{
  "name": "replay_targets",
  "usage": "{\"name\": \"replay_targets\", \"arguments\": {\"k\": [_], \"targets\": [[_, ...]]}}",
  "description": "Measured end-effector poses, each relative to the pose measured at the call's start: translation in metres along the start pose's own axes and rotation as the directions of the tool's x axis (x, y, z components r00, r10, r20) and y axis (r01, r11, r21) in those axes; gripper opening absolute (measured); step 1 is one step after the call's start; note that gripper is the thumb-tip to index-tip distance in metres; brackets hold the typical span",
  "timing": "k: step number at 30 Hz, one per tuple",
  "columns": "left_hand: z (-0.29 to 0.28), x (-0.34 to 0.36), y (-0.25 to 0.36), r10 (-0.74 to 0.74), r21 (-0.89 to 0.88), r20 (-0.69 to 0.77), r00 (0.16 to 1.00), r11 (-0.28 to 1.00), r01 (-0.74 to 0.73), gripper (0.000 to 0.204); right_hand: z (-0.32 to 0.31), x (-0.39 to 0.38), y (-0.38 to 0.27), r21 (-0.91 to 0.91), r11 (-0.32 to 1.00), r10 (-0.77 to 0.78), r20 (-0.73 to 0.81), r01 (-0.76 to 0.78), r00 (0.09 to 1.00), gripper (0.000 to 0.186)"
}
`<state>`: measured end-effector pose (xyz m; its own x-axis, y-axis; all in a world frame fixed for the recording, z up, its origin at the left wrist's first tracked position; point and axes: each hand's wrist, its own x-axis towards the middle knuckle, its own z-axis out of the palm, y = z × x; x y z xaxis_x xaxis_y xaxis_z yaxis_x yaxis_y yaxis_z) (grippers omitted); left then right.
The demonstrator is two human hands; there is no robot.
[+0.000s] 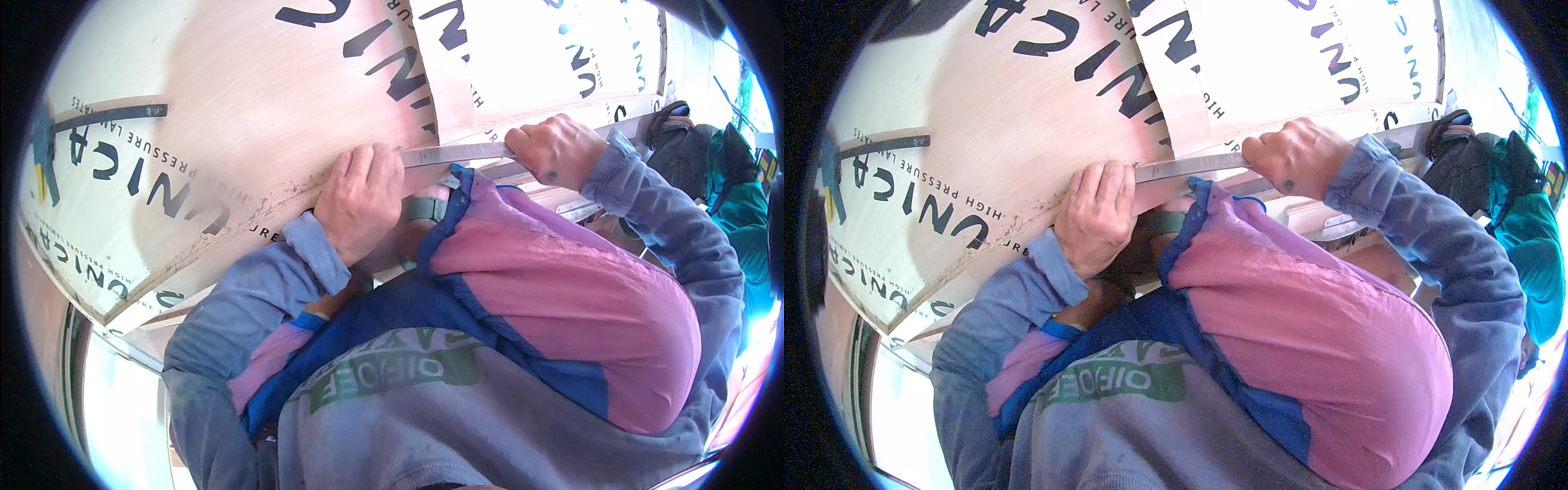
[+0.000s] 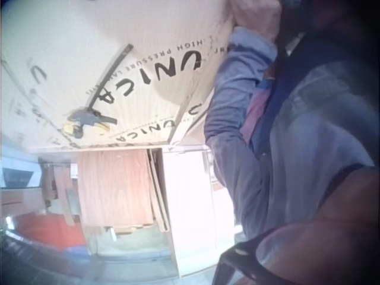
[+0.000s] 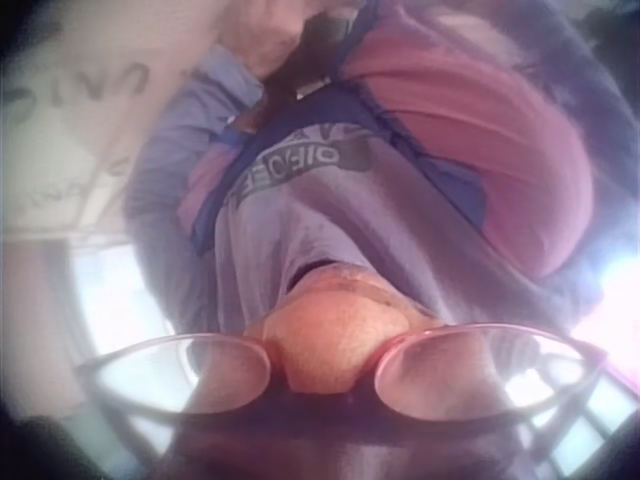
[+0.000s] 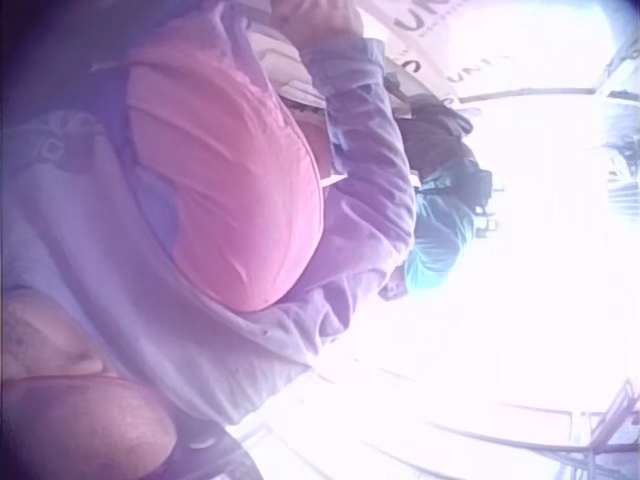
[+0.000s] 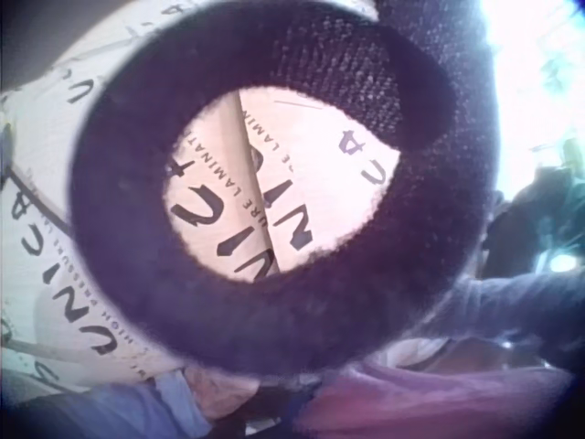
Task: The person uses a metal ruler and a utility knife to score and cut a large laminate sheet on the floor. They repeatedly align the ruler, score along its edge, and snap off sections of the sheet.
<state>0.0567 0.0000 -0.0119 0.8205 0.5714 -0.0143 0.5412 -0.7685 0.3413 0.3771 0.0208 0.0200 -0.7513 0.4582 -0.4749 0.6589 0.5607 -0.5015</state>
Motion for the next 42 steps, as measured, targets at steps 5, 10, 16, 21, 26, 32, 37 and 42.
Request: {"name": "replay_targets", "arguments": {"k": [5,10,16,21,26,32,37,42], "targets": [[0.005,0.007,0.003,-0.016,-0.095,-0.036,0.999,0.995,0.013,0.041,-0.036,-0.012,-0.022,-0.009,0.998,0.055,0.091,-0.054,0.994,0.004],[0.005,0.01,0.003,0.0,-0.099,0.007,1.0,0.995,0.001,0.036,-0.025,-0.016,-0.019,-0.019,0.998,0.055,0.048,-0.054,0.997,0.006],[0.01,0.01,0.002,0.012,-0.081,-0.02,1.0,0.997,-0.014,0.032,0.001,-0.01,0.004,0.022,0.998,0.061,-0.022,-0.06,0.998,0.005],[0.009,0.008,0.001,-0.01,-0.168,0.02,1.0,0.986,0.013,0.051,-0.001,-0.013,-0.005,-0.047,0.988,0.145,-0.062,-0.148,0.987,0.006],[0.001,0.012,0.003,-0.012,-0.126,0.122,0.992,0.992,0.027,0.055,0.013,-0.018,-0.011,-0.062,0.979,0.183,-0.174,-0.196,0.968,0.007],[-0.021,0.013,0.002,-0.166,-0.417,-0.083,0.983,0.901,0.117,0.062,0.0,-0.04,-0.016,0.065,0.966,0.255,-0.352,-0.248,0.901,0.005],[-0.032,0.029,-0.016,-0.227,-0.607,0.139,0.964,0.75,0.264,0.045,0.004,-0.044,-0.018,0.53,0.77,0.627,-0.532,-0.354,0.569,0.023],[-0.007,0.059,-0.013,-0.163,-0.48,0.309,0.937,0.824,0.301,0.03,-0.007,-0.001,-0.025,0.75,0.655,0.714,-0.575,-0.092,0.4,0.03]]}}
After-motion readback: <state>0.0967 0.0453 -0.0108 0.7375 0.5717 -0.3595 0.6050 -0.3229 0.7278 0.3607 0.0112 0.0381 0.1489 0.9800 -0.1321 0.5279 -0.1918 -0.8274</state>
